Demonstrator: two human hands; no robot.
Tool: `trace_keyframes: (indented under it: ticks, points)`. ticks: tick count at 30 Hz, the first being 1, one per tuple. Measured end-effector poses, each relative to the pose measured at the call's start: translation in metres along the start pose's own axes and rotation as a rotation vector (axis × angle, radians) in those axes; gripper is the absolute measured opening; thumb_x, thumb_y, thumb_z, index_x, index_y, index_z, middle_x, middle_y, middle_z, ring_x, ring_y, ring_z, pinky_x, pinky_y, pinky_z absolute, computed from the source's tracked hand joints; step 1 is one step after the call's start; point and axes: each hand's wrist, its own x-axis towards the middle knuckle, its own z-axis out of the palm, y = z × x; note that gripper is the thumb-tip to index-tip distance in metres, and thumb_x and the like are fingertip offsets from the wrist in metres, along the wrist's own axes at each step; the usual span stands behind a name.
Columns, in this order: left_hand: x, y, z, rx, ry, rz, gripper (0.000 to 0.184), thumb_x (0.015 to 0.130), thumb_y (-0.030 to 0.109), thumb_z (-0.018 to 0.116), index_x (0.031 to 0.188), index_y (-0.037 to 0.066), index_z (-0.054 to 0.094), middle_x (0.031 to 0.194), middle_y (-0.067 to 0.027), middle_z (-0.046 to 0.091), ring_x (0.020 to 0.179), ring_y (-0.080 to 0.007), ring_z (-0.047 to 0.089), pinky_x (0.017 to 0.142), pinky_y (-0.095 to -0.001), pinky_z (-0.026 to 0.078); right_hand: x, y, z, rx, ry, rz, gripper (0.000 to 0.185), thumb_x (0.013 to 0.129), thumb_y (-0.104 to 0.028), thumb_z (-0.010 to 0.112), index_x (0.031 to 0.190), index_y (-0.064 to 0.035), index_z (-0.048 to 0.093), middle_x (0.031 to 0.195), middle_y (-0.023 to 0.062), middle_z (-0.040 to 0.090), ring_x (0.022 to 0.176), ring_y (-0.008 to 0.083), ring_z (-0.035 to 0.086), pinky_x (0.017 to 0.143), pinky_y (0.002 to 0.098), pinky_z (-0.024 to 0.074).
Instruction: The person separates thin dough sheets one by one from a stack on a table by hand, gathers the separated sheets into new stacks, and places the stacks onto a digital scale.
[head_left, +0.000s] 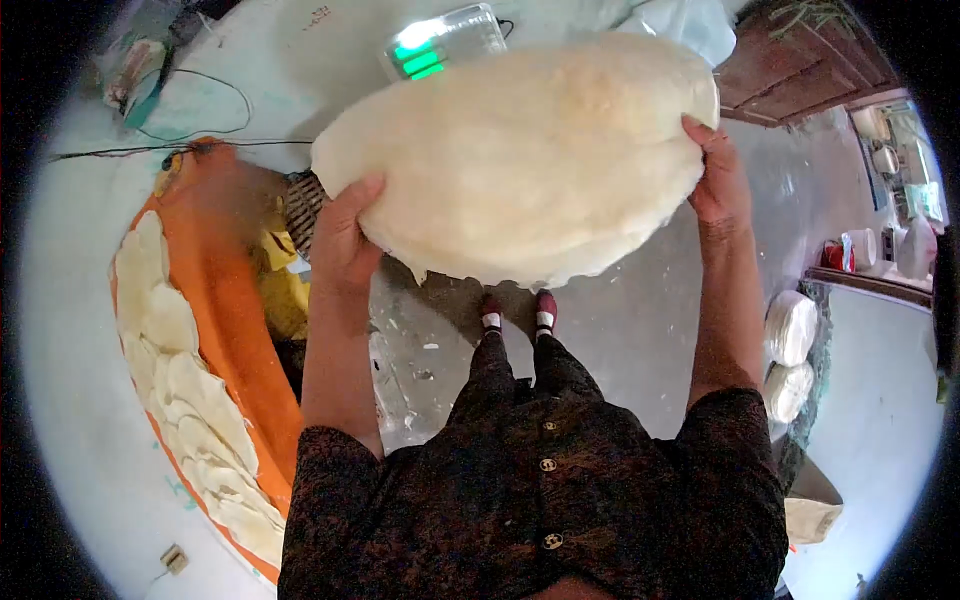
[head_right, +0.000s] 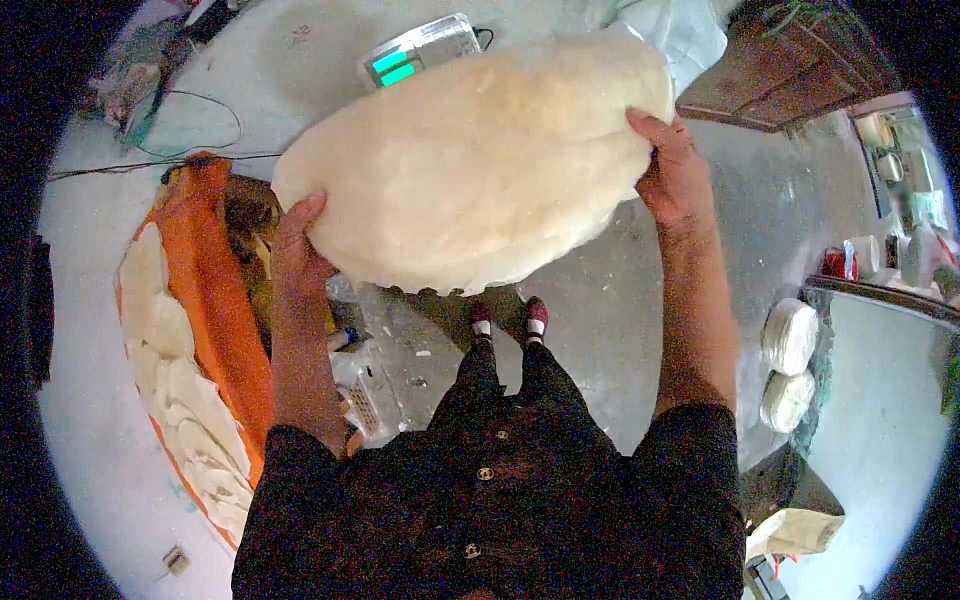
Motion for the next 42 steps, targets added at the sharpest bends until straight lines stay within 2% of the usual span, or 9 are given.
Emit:
trace_keyframes:
  ticks: [6, 8, 12, 19, 25, 31, 33, 37, 42]
  points:
    - [0.037, -0.094, -0.095, 0.088, 0.221, -0.322, 0.051, 0.071, 0.005, 0.064, 0.118, 0.002, 0.044, 0.112, -0.0106, 0.053, 0.100, -0.0258, 0.053, 0.086, -0.0417, 0.045, 0.030, 0.133, -0.064, 0.058, 0.008, 0.158, 0.050, 0.078, -0.013, 0.058, 0.123, -0.0024, 0.039, 0.113, 0.0120, 0.053, 0.103, 0.0258, 0.052, 0.086, 0.0386, 0.0452]
    - [0.047, -0.153, -0.143, 0.018, 0.341, -0.407, 0.049, 0.071, 0.006, 0.065, 0.116, 0.002, 0.046, 0.112, -0.0108, 0.053, 0.100, -0.0270, 0.053, 0.083, -0.0446, 0.046, 0.045, 0.208, -0.110, 0.075, -0.027, 0.309, 0.032, 0.079, -0.012, 0.057, 0.109, -0.0013, 0.051, 0.101, 0.0061, 0.059, 0.092, 0.0194, 0.057, 0.078, 0.0353, 0.0483]
    - [0.057, -0.232, -0.229, -0.036, 0.529, -0.518, 0.045, 0.073, 0.005, 0.063, 0.114, 0.001, 0.047, 0.110, -0.0113, 0.054, 0.099, -0.0276, 0.053, 0.082, -0.0448, 0.046, 0.048, 0.285, -0.127, -0.363, 0.380, 0.538, 0.029, 0.077, -0.015, 0.057, 0.105, -0.0083, 0.054, 0.091, 0.0035, 0.059, 0.081, 0.0170, 0.057, 0.067, 0.0365, 0.0493]
    - [0.043, -0.207, -0.204, -0.015, 0.425, -0.410, 0.037, 0.077, 0.002, 0.057, 0.113, -0.001, 0.049, 0.109, -0.0126, 0.055, 0.097, -0.0260, 0.055, 0.084, -0.0401, 0.045, 0.048, 0.272, -0.134, -0.034, 0.253, 0.627, 0.023, 0.070, -0.017, 0.060, 0.092, -0.0090, 0.055, 0.080, 0.0046, 0.055, 0.069, 0.0169, 0.054, 0.056, 0.0349, 0.0448]
    - [0.042, -0.208, -0.198, 0.183, 0.532, -0.278, 0.029, 0.076, 0.014, 0.061, 0.101, -0.001, 0.055, 0.094, -0.0098, 0.060, 0.080, -0.0216, 0.058, 0.066, -0.0351, 0.048, 0.030, 0.254, -0.121, -0.525, 0.231, 0.593, 0.017, 0.070, -0.016, 0.057, 0.082, -0.0045, 0.058, 0.066, 0.0053, 0.052, 0.059, 0.0164, 0.050, 0.052, 0.0343, 0.0438]
    - [0.045, -0.198, -0.197, 0.166, 0.757, -0.275, 0.033, 0.079, 0.036, 0.058, 0.093, 0.006, 0.055, 0.077, -0.0010, 0.054, 0.065, -0.0138, 0.051, 0.056, -0.0297, 0.042, 0.031, 0.294, -0.137, -0.994, 0.637, -0.092, 0.039, 0.076, -0.030, 0.060, 0.103, -0.0028, 0.051, 0.083, 0.0059, 0.054, 0.066, 0.0124, 0.049, 0.050, 0.0276, 0.0389]
    - [0.036, -0.181, -0.170, 0.072, 0.772, -0.303, 0.042, 0.077, 0.048, 0.057, 0.094, 0.010, 0.053, 0.073, 0.0010, 0.048, 0.064, -0.0131, 0.046, 0.059, -0.0325, 0.041, 0.028, 0.288, -0.145, -0.700, 0.605, 0.110, 0.044, 0.077, -0.036, 0.059, 0.107, -0.0045, 0.048, 0.087, 0.0051, 0.052, 0.067, 0.0121, 0.047, 0.052, 0.0267, 0.0376]
    - [0.029, -0.210, -0.241, 0.073, 0.909, -0.433, 0.059, 0.067, 0.067, 0.054, 0.091, 0.014, 0.046, 0.074, -0.0002, 0.041, 0.069, -0.0157, 0.040, 0.070, -0.0462, 0.033, 0.021, 0.268, -0.140, -0.454, 0.549, 0.363, 0.048, 0.079, -0.046, 0.054, 0.109, -0.0092, 0.046, 0.087, 0.0029, 0.048, 0.070, 0.0120, 0.043, 0.056, 0.0278, 0.0368]
    - [0.021, -0.202, -0.243, 0.053, 0.927, -0.522, 0.058, 0.068, 0.067, 0.053, 0.086, 0.013, 0.044, 0.074, -0.0007, 0.042, 0.074, -0.0188, 0.040, 0.073, -0.0448, 0.031, 0.013, 0.268, -0.139, -0.338, 0.617, 0.485, 0.052, 0.077, -0.053, 0.052, 0.111, -0.0140, 0.044, 0.090, 0.0037, 0.045, 0.077, 0.0144, 0.044, 0.058, 0.0315, 0.0379]
